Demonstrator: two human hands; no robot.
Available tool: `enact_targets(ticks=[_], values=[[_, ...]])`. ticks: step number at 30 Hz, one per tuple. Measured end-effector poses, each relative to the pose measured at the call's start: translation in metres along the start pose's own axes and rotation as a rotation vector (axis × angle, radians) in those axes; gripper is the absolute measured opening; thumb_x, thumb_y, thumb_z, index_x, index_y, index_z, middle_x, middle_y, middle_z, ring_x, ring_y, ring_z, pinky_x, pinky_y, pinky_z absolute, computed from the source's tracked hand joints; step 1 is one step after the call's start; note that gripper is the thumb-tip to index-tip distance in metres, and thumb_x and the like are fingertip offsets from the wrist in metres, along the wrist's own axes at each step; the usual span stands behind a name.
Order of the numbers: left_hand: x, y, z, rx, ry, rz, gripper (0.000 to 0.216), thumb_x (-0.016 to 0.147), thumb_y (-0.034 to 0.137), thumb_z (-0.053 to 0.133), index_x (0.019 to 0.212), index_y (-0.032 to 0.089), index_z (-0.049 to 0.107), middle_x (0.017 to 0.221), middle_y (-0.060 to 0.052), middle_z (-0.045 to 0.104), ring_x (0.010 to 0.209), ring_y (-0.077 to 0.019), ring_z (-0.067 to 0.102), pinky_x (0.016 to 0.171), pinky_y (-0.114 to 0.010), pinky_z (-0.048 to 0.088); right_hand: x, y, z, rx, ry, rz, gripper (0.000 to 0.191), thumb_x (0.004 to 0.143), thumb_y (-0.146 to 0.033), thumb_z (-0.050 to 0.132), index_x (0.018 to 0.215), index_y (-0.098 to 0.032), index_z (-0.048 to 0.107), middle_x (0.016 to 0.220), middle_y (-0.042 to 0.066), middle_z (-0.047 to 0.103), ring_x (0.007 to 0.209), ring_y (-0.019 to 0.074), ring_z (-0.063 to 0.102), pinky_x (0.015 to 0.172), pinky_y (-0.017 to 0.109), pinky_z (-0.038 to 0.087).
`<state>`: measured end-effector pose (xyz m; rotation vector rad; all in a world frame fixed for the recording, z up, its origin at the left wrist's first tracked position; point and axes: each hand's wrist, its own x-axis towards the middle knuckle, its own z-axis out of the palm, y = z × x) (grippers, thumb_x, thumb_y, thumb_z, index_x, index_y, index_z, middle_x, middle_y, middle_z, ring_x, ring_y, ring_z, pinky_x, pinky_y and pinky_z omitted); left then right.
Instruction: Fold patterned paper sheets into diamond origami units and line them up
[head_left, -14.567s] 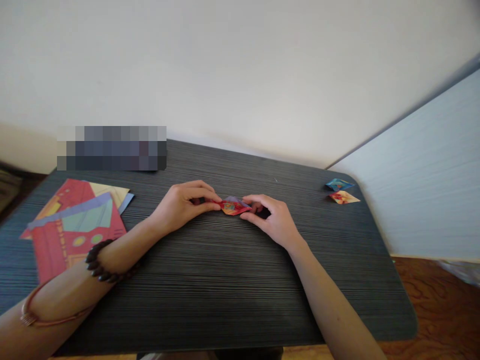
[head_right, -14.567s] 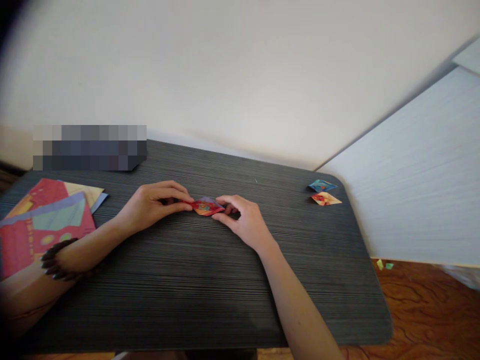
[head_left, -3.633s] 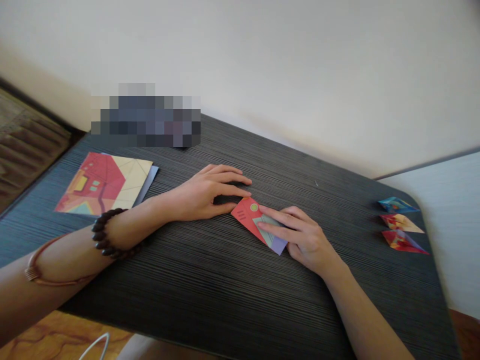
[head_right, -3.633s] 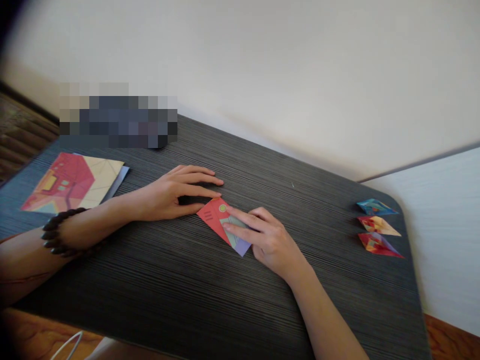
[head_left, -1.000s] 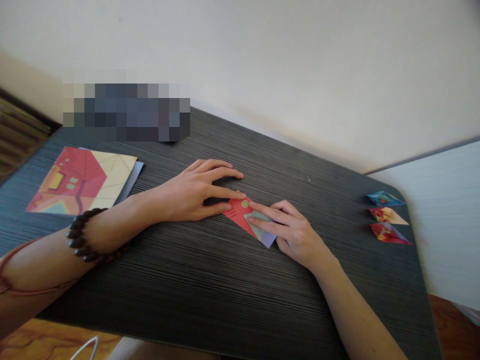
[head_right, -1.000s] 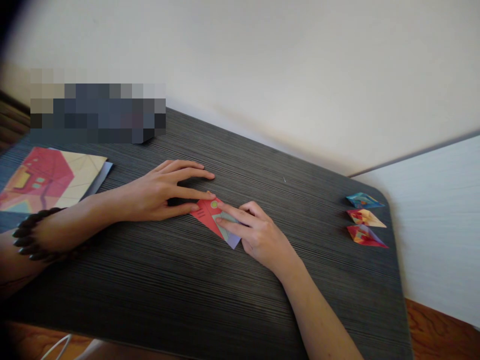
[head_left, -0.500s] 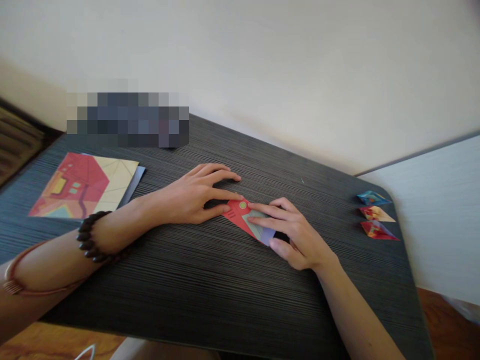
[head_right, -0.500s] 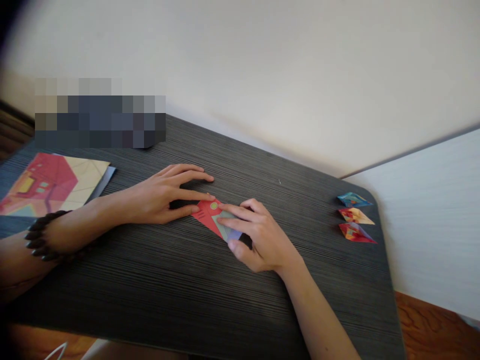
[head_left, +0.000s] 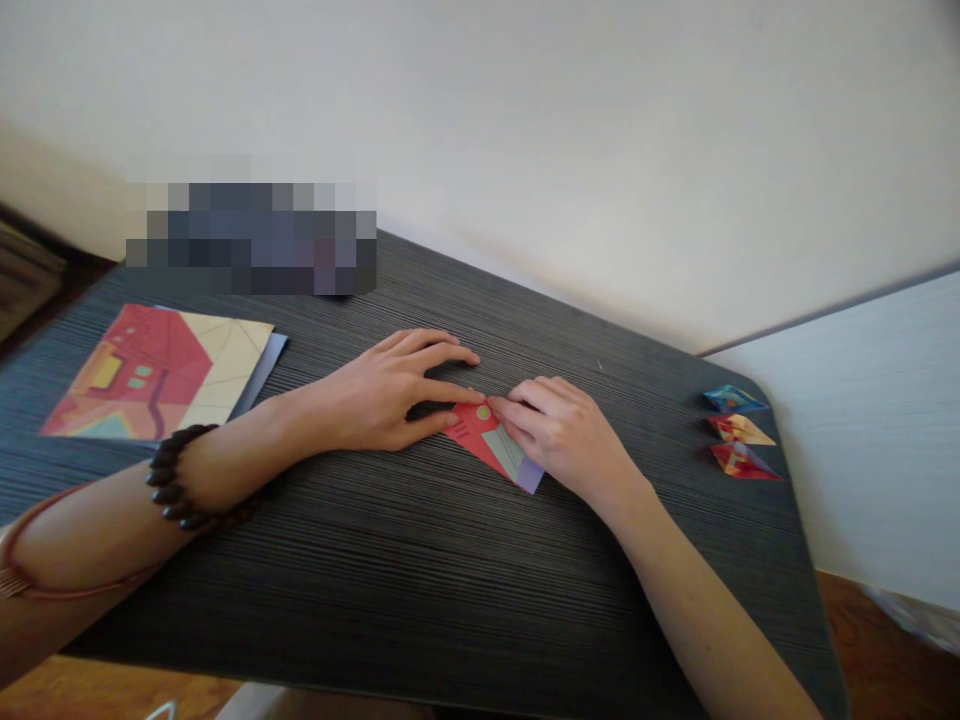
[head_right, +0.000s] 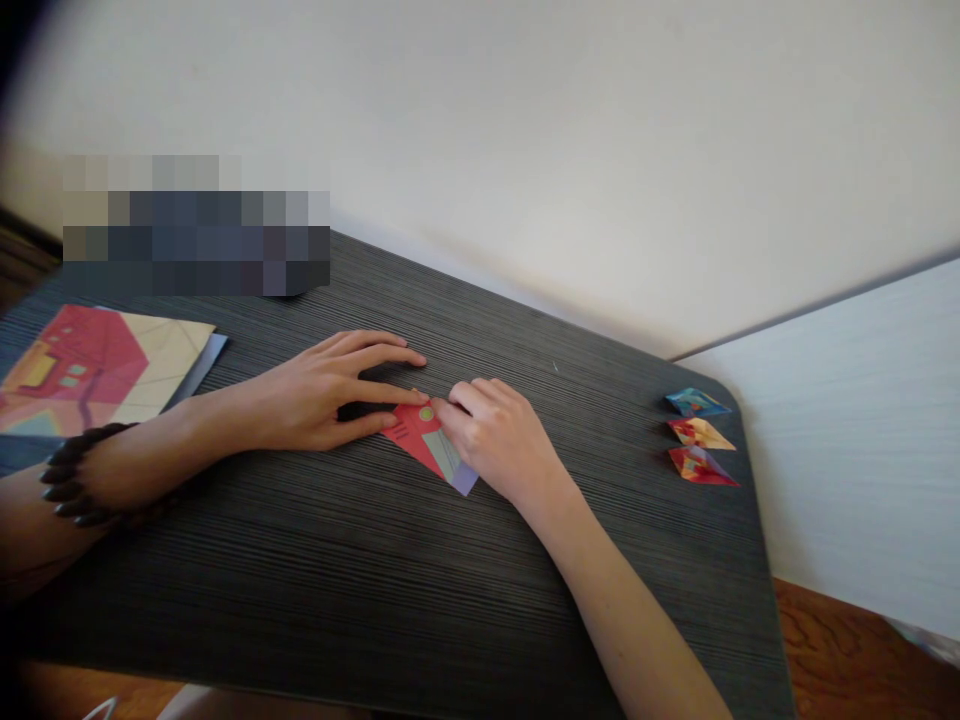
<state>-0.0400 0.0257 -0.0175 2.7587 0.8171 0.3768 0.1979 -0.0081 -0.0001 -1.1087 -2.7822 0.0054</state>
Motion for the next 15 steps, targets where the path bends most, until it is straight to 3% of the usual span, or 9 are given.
enact_targets(ticks=[15], values=[[0.001,-0.001,-0.001,-0.005,0.000,-0.001,0.033,0.090,0.035,0.049,0.121,0.037,0.058,0.135,-0.002,0.047,0.128,-0.0260,0.037,0.106,-0.046,0.032,-0.014,0.009,0.008,-0.029,0.073,-0.152,0.027,0.094,-0.014,0.039,0.103,-0.010,0.065,0.089,0.009,0.064,0.075,0.0172,0.053,0.066,0.031,0.043]])
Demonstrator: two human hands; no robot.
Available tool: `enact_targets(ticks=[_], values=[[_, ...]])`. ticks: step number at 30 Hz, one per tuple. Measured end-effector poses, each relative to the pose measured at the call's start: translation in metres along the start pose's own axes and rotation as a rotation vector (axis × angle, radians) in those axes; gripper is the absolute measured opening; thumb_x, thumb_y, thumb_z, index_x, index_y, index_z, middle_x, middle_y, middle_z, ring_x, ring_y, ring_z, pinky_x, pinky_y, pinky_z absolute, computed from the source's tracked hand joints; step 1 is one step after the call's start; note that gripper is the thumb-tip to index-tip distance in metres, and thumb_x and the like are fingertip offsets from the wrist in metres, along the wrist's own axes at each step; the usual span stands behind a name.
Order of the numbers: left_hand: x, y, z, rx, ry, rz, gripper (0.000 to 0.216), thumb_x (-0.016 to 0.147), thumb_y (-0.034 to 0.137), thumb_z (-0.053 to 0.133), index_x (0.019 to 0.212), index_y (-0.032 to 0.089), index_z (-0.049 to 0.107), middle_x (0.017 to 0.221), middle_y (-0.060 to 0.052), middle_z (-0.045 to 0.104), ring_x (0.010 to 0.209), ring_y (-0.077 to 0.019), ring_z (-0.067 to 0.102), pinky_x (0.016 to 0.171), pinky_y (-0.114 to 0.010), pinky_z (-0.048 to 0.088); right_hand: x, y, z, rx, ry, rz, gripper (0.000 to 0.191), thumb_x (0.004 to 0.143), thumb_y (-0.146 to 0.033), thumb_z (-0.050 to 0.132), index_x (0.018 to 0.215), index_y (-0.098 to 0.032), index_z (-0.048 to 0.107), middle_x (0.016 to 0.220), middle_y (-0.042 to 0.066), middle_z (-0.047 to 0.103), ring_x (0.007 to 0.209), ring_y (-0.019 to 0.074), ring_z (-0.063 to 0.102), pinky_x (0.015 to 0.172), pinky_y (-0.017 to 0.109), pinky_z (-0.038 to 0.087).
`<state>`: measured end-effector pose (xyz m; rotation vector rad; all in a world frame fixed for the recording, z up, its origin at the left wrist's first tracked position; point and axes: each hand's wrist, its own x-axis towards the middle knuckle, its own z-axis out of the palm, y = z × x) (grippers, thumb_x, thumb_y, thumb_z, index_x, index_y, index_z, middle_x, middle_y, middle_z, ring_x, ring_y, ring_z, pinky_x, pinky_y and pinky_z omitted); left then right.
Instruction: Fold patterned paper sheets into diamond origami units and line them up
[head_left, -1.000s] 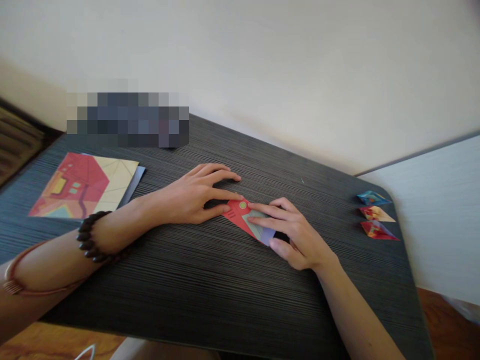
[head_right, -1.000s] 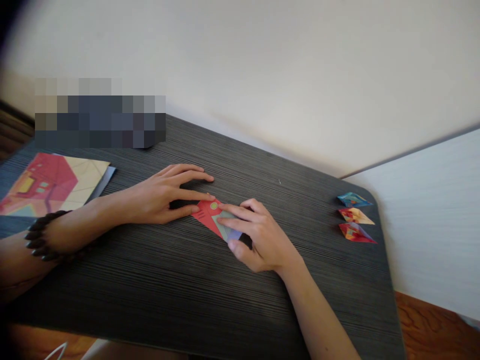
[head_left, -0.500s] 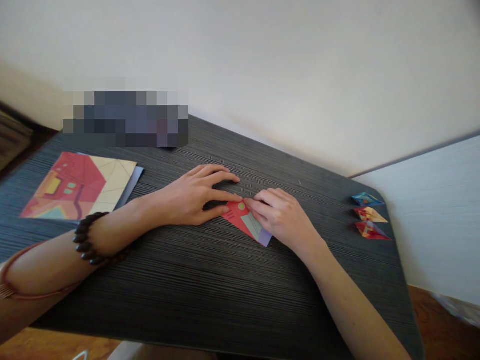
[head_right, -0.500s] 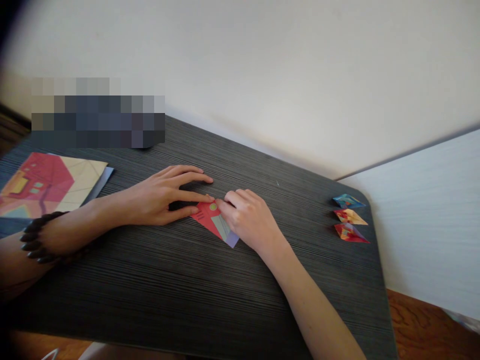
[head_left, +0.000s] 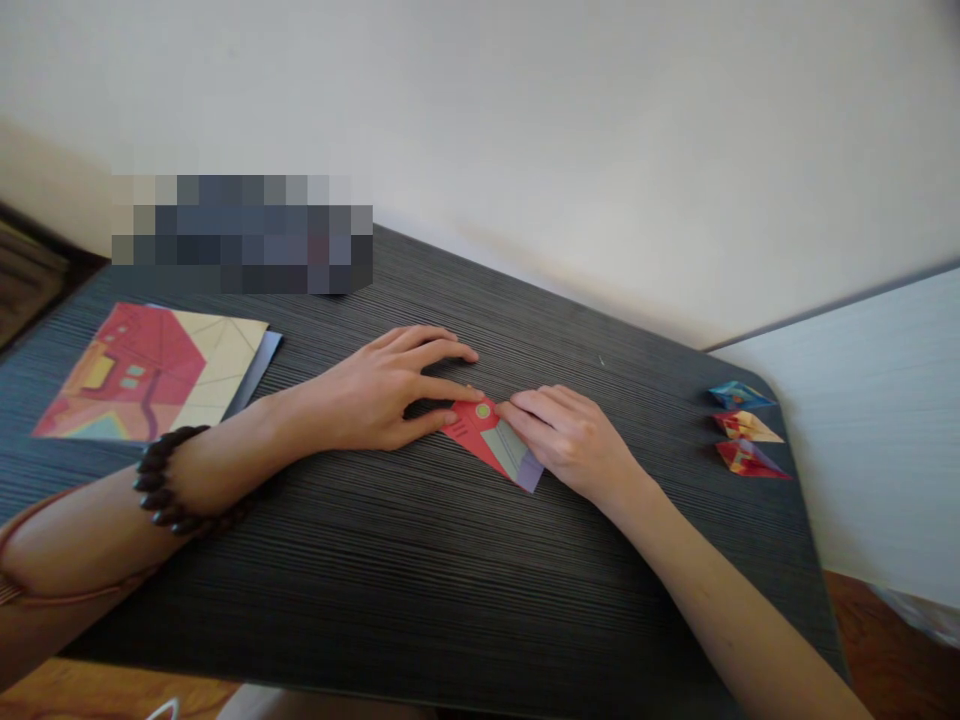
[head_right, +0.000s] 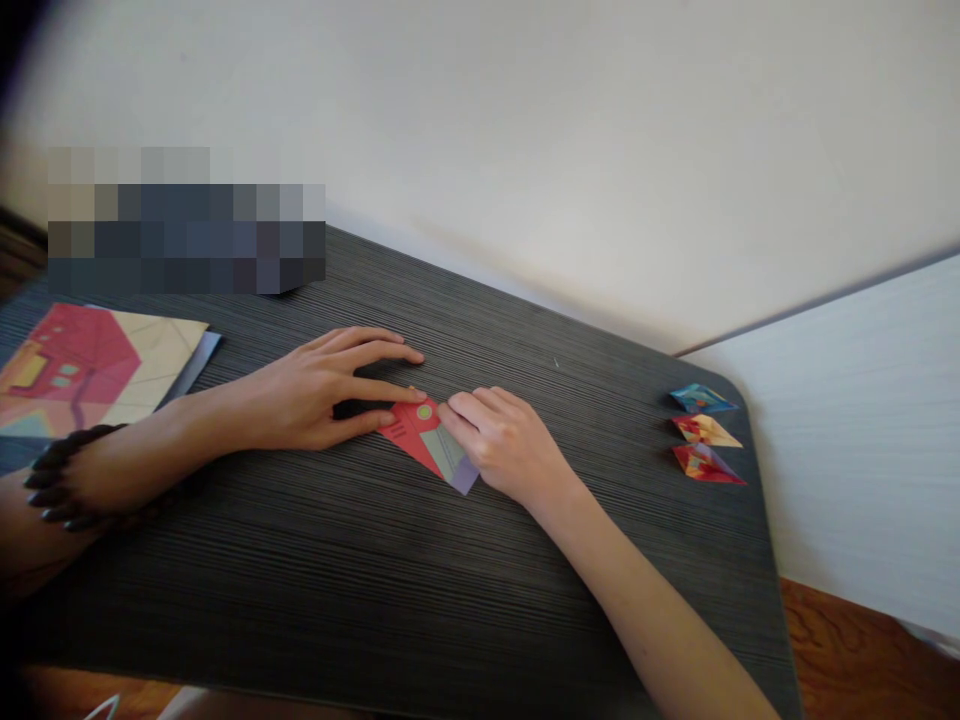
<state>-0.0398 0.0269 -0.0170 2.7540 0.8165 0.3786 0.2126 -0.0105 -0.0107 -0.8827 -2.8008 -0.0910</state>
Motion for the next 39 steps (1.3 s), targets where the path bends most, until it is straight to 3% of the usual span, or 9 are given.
enact_targets(ticks=[13,39], values=[[0.000,-0.003,0.002,-0.057,-0.001,-0.002,0.035,0.086,0.035,0.054,0.121,0.039,0.058,0.138,0.000,0.046,0.128,-0.0285,0.037,0.106,-0.049,0.032,-0.027,-0.004,0.006,0.129,0.051,0.166,0.026,0.094,-0.014,0.039,0.103,-0.014,0.064,0.094,0.009,0.064,0.083,0.0172,0.057,0.071,0.032,0.048],[0.000,-0.006,0.004,-0.088,-0.003,-0.025,0.035,0.086,0.039,0.055,0.121,0.038,0.059,0.138,0.001,0.045,0.127,-0.0271,0.037,0.108,-0.048,0.030,-0.065,-0.011,0.005,0.181,0.125,0.250,0.025,0.090,-0.011,0.046,0.105,-0.018,0.064,0.094,0.009,0.065,0.080,0.0169,0.059,0.071,0.032,0.052]])
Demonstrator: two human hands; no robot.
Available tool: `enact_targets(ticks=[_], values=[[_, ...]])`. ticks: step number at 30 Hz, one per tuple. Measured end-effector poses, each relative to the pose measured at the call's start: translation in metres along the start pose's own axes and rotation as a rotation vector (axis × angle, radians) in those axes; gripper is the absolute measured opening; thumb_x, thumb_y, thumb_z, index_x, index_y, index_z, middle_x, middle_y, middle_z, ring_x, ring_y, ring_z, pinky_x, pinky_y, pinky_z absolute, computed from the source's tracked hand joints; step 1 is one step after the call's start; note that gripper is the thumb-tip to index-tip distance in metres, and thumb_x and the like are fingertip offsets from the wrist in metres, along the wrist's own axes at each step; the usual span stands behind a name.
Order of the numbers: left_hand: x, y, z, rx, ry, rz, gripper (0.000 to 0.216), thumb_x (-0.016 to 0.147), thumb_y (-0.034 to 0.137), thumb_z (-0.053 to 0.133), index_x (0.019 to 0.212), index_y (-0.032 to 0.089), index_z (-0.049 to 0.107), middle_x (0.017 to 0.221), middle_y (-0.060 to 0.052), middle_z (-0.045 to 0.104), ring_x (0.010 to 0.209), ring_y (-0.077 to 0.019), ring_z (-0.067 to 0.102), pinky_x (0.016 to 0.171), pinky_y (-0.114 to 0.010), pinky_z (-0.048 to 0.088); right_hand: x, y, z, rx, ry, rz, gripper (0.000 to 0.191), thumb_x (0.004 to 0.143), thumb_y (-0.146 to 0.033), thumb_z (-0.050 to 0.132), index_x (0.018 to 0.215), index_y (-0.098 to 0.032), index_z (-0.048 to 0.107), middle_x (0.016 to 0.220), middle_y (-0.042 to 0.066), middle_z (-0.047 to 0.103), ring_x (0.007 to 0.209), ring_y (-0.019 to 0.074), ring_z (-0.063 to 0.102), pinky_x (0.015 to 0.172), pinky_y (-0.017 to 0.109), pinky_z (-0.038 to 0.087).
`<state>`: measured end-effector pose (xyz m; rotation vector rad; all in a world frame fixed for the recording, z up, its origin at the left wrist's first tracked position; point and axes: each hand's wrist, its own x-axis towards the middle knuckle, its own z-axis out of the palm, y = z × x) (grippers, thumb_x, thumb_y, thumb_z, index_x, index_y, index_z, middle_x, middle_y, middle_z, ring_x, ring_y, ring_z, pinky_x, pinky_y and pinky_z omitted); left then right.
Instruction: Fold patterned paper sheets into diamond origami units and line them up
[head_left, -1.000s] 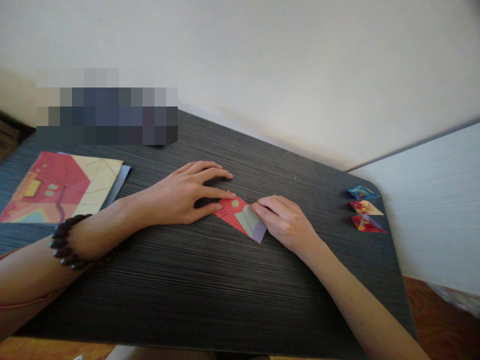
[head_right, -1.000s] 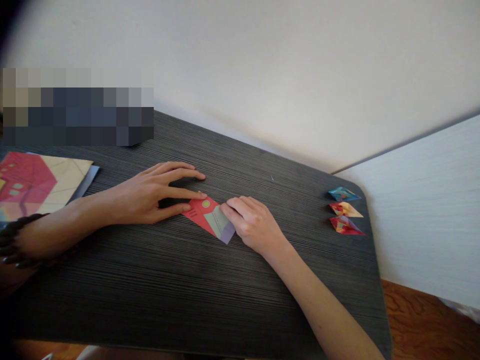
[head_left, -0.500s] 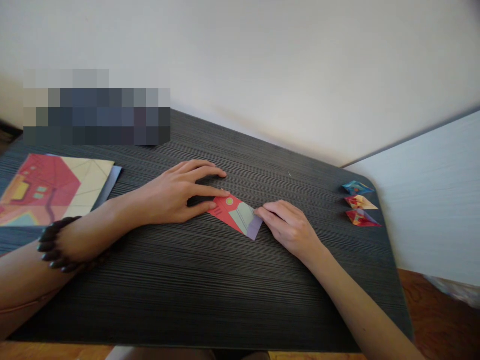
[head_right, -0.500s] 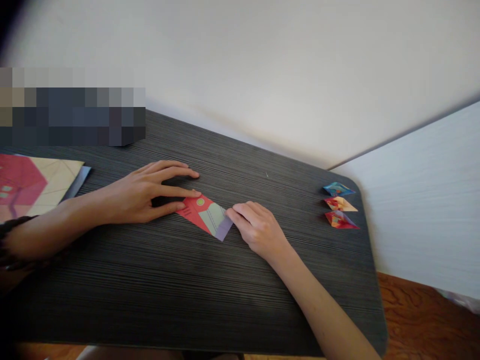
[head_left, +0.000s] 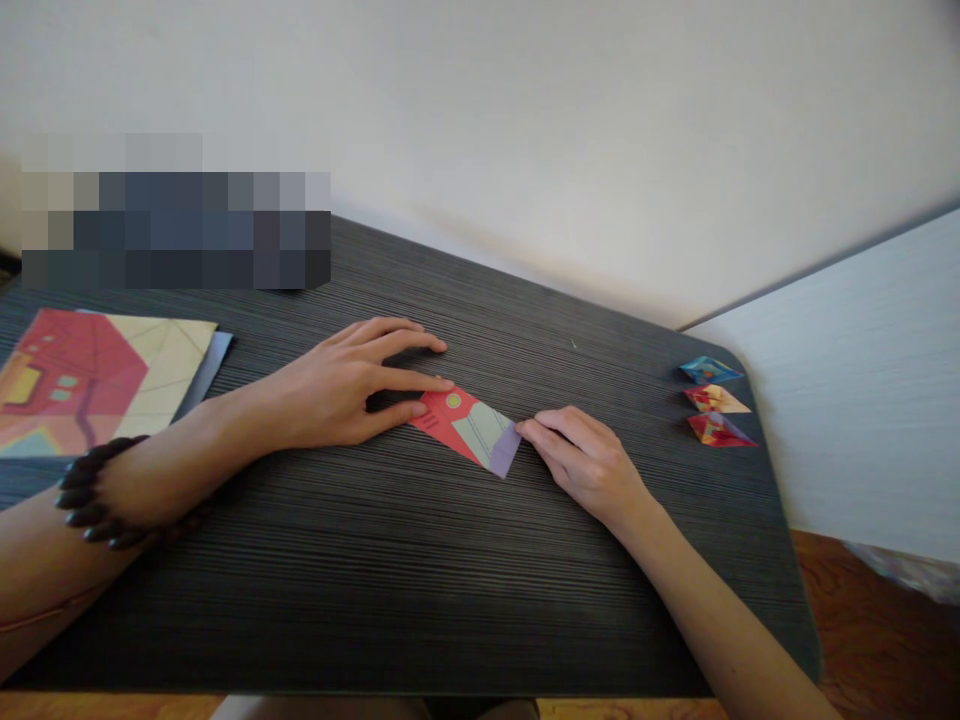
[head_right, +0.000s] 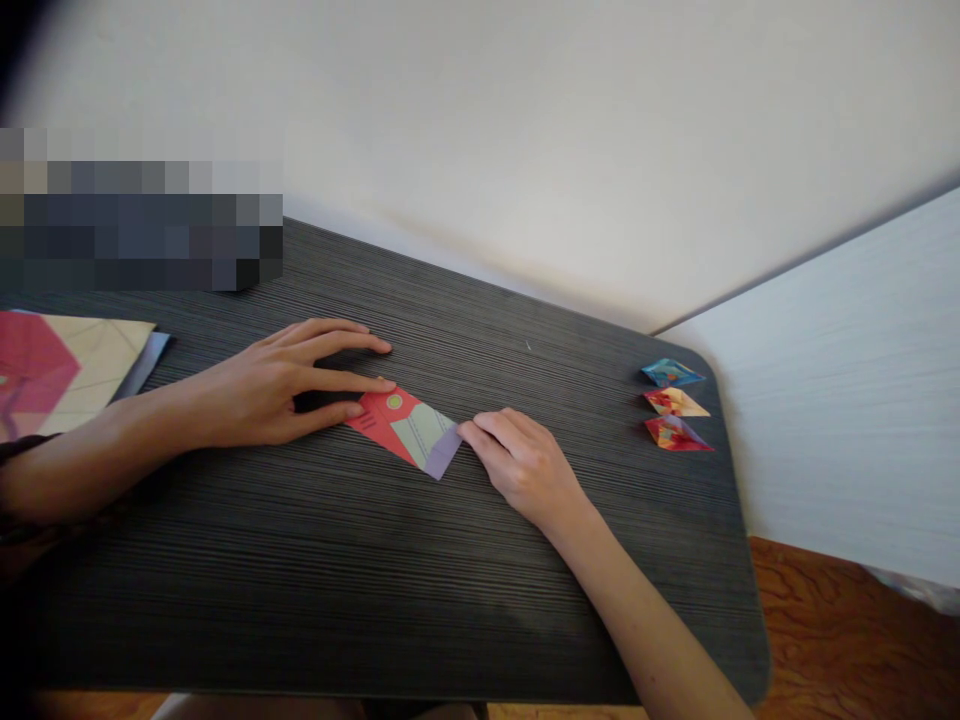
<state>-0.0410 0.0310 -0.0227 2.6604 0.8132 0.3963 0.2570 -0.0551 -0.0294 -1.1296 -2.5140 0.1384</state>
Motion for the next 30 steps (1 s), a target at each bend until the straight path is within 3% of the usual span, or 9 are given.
enact_targets(ticks=[9,14,17,22,30], values=[[-0.001,-0.001,0.001,0.020,0.034,0.022,0.034,0.084,0.037,0.056,0.118,0.035,0.061,0.136,0.000,0.048,0.127,-0.0276,0.038,0.107,-0.048,0.030,-0.011,-0.003,0.000,0.036,0.062,0.111,0.020,0.089,-0.013,0.050,0.102,-0.019,0.065,0.092,0.007,0.064,0.080,0.0158,0.059,0.070,0.030,0.051],[0.002,0.013,0.004,0.010,0.066,-0.001,0.032,0.080,0.042,0.059,0.106,0.023,0.063,0.121,-0.005,0.058,0.117,-0.0277,0.046,0.104,-0.048,0.034,0.016,-0.014,0.006,0.187,0.164,0.351,0.020,0.091,-0.024,0.048,0.103,-0.020,0.063,0.095,0.007,0.062,0.089,0.0173,0.058,0.082,0.034,0.050],[0.004,0.021,0.005,0.012,0.064,-0.042,0.036,0.080,0.045,0.058,0.105,0.019,0.060,0.116,-0.009,0.058,0.112,-0.0271,0.049,0.100,-0.046,0.037,0.035,-0.022,0.012,0.163,0.153,0.390,0.027,0.085,-0.035,0.057,0.106,-0.019,0.062,0.105,0.009,0.057,0.098,0.0221,0.054,0.088,0.040,0.047],[0.004,0.019,0.004,-0.048,0.057,-0.045,0.033,0.083,0.038,0.056,0.111,0.021,0.058,0.117,-0.008,0.057,0.110,-0.0247,0.049,0.098,-0.043,0.038,0.053,-0.026,0.017,0.189,0.117,0.429,0.029,0.081,-0.031,0.062,0.109,-0.021,0.059,0.116,0.010,0.052,0.106,0.0250,0.049,0.093,0.044,0.042],[0.004,0.019,0.004,-0.106,0.102,-0.055,0.024,0.084,0.031,0.055,0.104,0.021,0.064,0.112,-0.006,0.062,0.110,-0.0233,0.050,0.099,-0.044,0.039,0.060,-0.034,0.018,0.373,0.124,0.476,0.011,0.079,-0.026,0.066,0.083,-0.021,0.057,0.097,0.004,0.061,0.093,0.0202,0.054,0.085,0.039,0.042]])
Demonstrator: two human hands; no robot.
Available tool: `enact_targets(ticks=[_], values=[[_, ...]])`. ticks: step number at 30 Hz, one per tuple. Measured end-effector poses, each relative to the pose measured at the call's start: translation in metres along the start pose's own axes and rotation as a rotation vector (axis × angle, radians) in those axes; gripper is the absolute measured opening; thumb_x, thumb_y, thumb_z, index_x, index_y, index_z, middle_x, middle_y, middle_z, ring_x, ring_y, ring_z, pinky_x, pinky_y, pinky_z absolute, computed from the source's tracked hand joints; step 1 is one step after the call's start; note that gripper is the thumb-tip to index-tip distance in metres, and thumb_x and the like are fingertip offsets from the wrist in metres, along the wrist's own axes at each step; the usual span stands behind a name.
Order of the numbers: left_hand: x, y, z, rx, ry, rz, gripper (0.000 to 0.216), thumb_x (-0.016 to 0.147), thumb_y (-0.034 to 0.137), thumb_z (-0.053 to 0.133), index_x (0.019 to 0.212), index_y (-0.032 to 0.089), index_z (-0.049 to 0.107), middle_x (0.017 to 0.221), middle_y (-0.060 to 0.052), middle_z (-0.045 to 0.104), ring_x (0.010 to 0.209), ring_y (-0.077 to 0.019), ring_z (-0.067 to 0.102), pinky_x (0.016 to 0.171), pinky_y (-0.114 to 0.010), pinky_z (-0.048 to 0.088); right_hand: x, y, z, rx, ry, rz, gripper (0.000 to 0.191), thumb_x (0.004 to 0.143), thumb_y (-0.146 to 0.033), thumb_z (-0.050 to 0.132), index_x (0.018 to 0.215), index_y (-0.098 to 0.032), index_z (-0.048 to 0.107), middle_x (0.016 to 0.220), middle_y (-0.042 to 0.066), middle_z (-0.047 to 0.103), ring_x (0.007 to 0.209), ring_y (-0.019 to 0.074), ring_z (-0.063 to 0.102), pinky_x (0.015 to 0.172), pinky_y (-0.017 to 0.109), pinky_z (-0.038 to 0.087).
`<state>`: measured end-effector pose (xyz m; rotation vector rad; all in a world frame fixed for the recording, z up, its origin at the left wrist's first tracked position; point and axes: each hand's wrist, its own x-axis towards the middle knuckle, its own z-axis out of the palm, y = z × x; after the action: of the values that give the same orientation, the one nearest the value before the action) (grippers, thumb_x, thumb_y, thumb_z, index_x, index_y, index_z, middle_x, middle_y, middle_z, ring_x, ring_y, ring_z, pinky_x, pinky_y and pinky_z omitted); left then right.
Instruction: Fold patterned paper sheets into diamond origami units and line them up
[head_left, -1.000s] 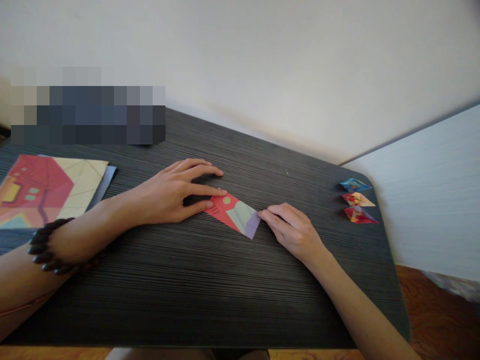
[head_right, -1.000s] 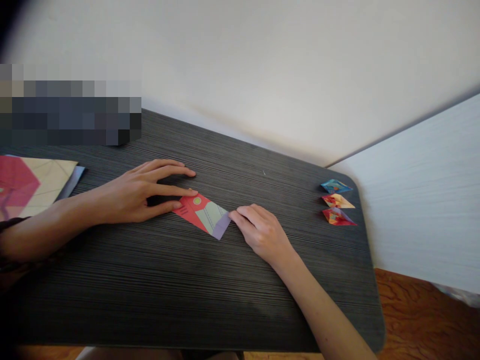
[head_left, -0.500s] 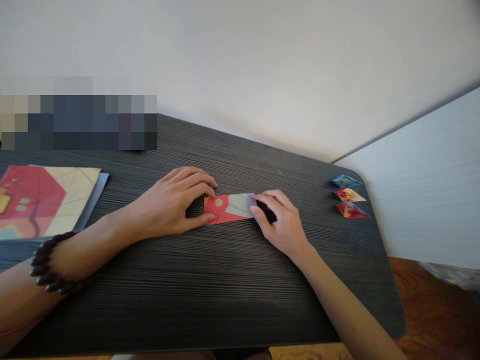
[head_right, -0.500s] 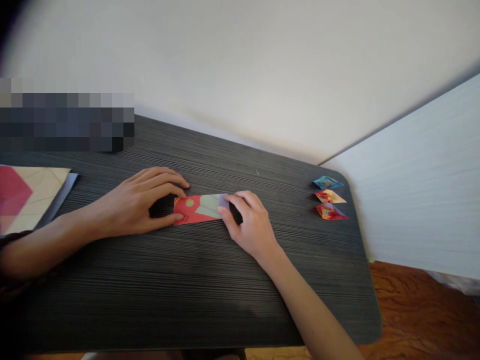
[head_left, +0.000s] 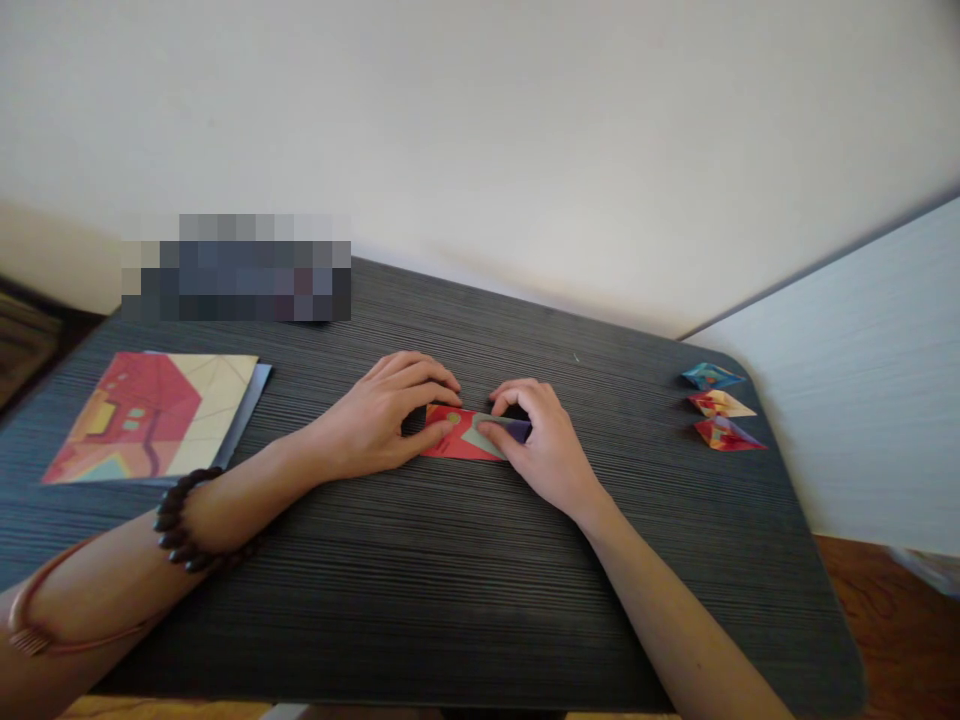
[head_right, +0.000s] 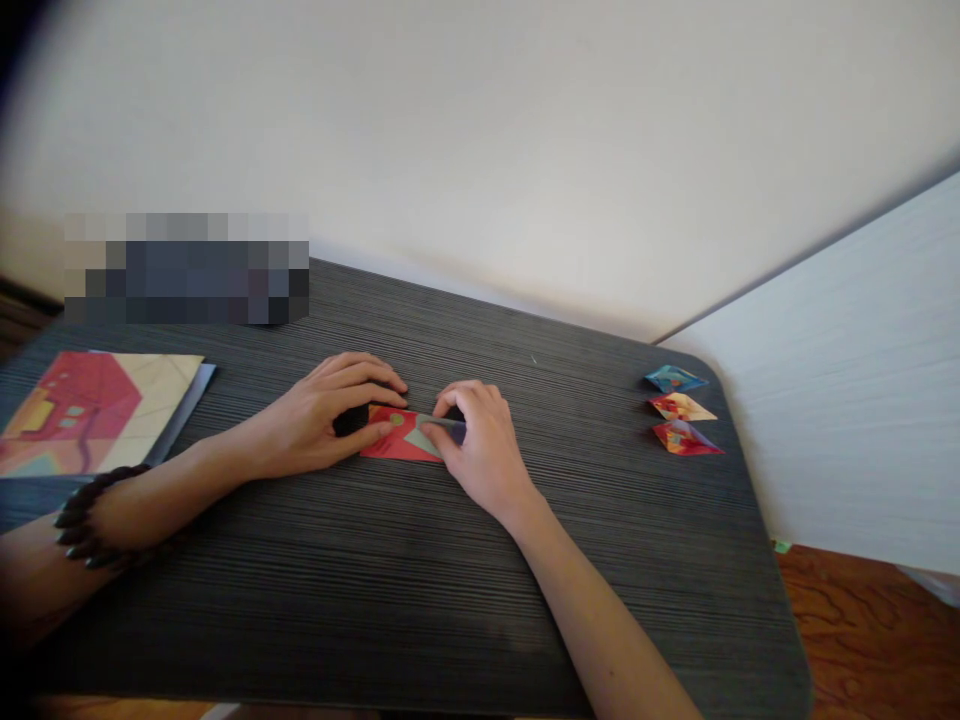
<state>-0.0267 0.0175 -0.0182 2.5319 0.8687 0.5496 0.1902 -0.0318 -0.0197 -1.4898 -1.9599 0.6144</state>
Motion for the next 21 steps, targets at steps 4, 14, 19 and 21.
enact_targets(ticks=[4,14,19,21], values=[[0.0009,0.0057,0.0041,-0.086,0.089,-0.062,0.016,0.084,0.024,0.054,0.086,0.022,0.069,0.095,-0.002,0.069,0.107,-0.0216,0.054,0.097,-0.042,0.043,-0.0031,-0.0029,0.0036,0.042,0.014,0.008,0.005,0.081,-0.024,0.063,0.080,-0.021,0.059,0.078,0.000,0.063,0.076,0.0156,0.055,0.074,0.032,0.042],[-0.0010,0.0059,0.0047,-0.031,0.206,-0.136,0.014,0.075,0.017,0.057,0.069,0.018,0.069,0.093,-0.001,0.072,0.100,-0.0209,0.056,0.087,-0.036,0.050,-0.0032,0.0031,-0.0039,0.178,0.010,0.062,0.005,0.079,-0.024,0.067,0.077,-0.020,0.066,0.076,-0.001,0.066,0.070,0.0127,0.058,0.068,0.026,0.044],[-0.0020,0.0078,0.0055,0.000,0.222,-0.110,0.012,0.073,0.014,0.057,0.067,0.017,0.068,0.095,-0.002,0.072,0.098,-0.0199,0.057,0.086,-0.034,0.050,-0.0045,0.0048,-0.0048,0.222,0.028,0.059,0.005,0.077,-0.025,0.069,0.075,-0.020,0.068,0.075,-0.001,0.067,0.067,0.0117,0.059,0.066,0.026,0.045],[-0.0020,0.0086,0.0058,0.010,0.215,-0.101,0.013,0.073,0.014,0.057,0.067,0.017,0.068,0.096,-0.002,0.071,0.098,-0.0199,0.057,0.087,-0.034,0.050,-0.0044,0.0048,-0.0049,0.241,0.028,0.065,0.006,0.077,-0.026,0.069,0.075,-0.020,0.068,0.075,-0.001,0.068,0.067,0.0118,0.060,0.066,0.026,0.046]])
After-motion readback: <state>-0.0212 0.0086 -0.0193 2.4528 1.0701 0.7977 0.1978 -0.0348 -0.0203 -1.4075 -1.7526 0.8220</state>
